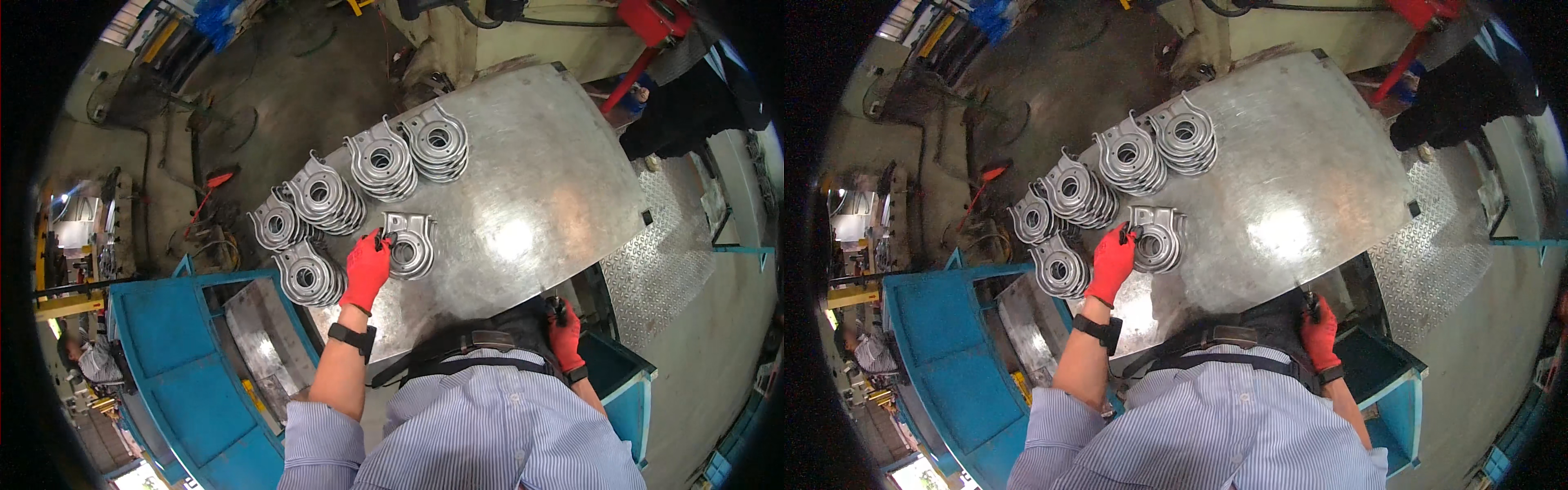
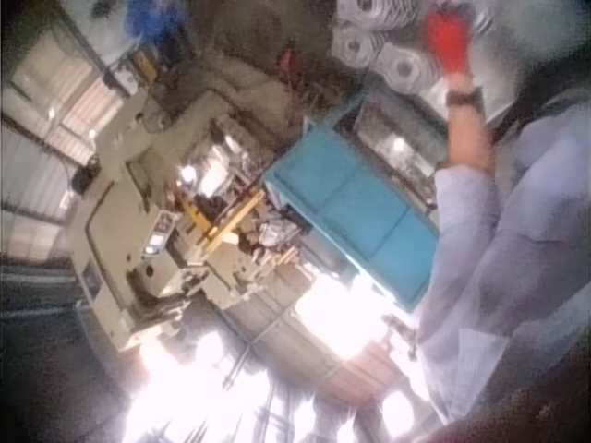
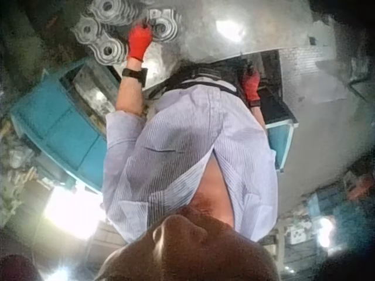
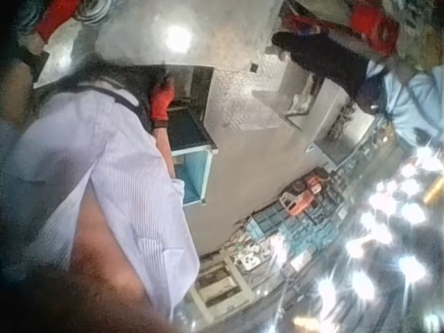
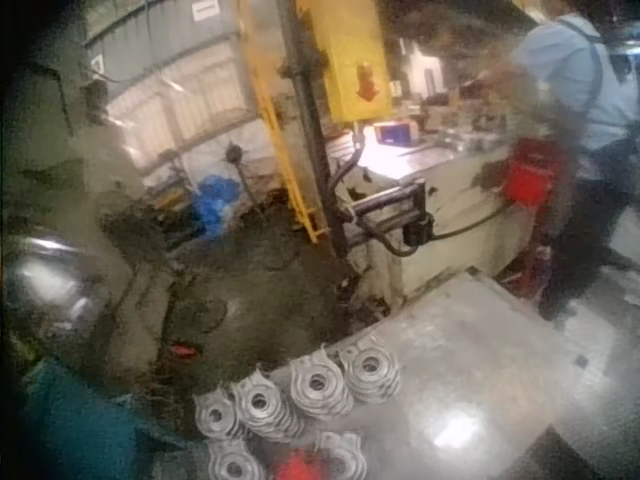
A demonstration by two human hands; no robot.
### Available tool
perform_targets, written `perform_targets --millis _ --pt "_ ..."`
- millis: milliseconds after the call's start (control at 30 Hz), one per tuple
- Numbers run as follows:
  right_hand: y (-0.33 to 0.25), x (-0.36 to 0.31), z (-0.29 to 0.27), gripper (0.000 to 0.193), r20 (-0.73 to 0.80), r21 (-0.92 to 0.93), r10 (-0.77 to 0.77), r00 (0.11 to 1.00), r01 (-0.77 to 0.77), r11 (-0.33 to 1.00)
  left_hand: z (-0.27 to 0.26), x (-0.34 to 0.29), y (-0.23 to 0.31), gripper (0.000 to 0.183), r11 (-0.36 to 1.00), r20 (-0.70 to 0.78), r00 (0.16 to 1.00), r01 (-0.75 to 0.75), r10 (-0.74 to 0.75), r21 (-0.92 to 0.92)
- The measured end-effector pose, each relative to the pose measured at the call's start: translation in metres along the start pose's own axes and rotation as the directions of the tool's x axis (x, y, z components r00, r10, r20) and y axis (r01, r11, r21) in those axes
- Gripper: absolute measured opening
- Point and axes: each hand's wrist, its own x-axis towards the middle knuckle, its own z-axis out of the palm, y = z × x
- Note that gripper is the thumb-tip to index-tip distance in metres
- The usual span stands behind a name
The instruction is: Manually assembling or checking bearing housings on a metal table in an industrial environment.
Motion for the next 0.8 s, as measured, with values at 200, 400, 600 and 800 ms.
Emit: perform_targets --millis 200,400,600,800 --pt "-0.021 -0.003 -0.004 0.038 -0.007 -0.062 -0.024 1.000 0.024 0.998 -0.002 0.004 -0.004 0.039 0.988 0.118 0.988 -0.112 0.100 0.102" --pt "-0.021 -0.005 -0.005 0.041 -0.004 -0.087 -0.034 0.999 0.033 0.996 -0.001 -0.014 0.001 0.038 0.983 -0.039 0.997 -0.058 0.066 0.173" --pt "-0.023 -0.006 -0.006 0.042 0.004 -0.108 0.015 1.000 -0.015 0.994 0.009 -0.002 -0.016 0.035 0.975 0.032 0.994 -0.113 0.109 0.191" --pt "-0.015 -0.009 -0.004 0.041 -0.016 -0.114 -0.019 1.000 0.017 0.993 0.013 -0.009 -0.023 0.035 0.969 -0.028 0.983 -0.172 0.180 0.179"
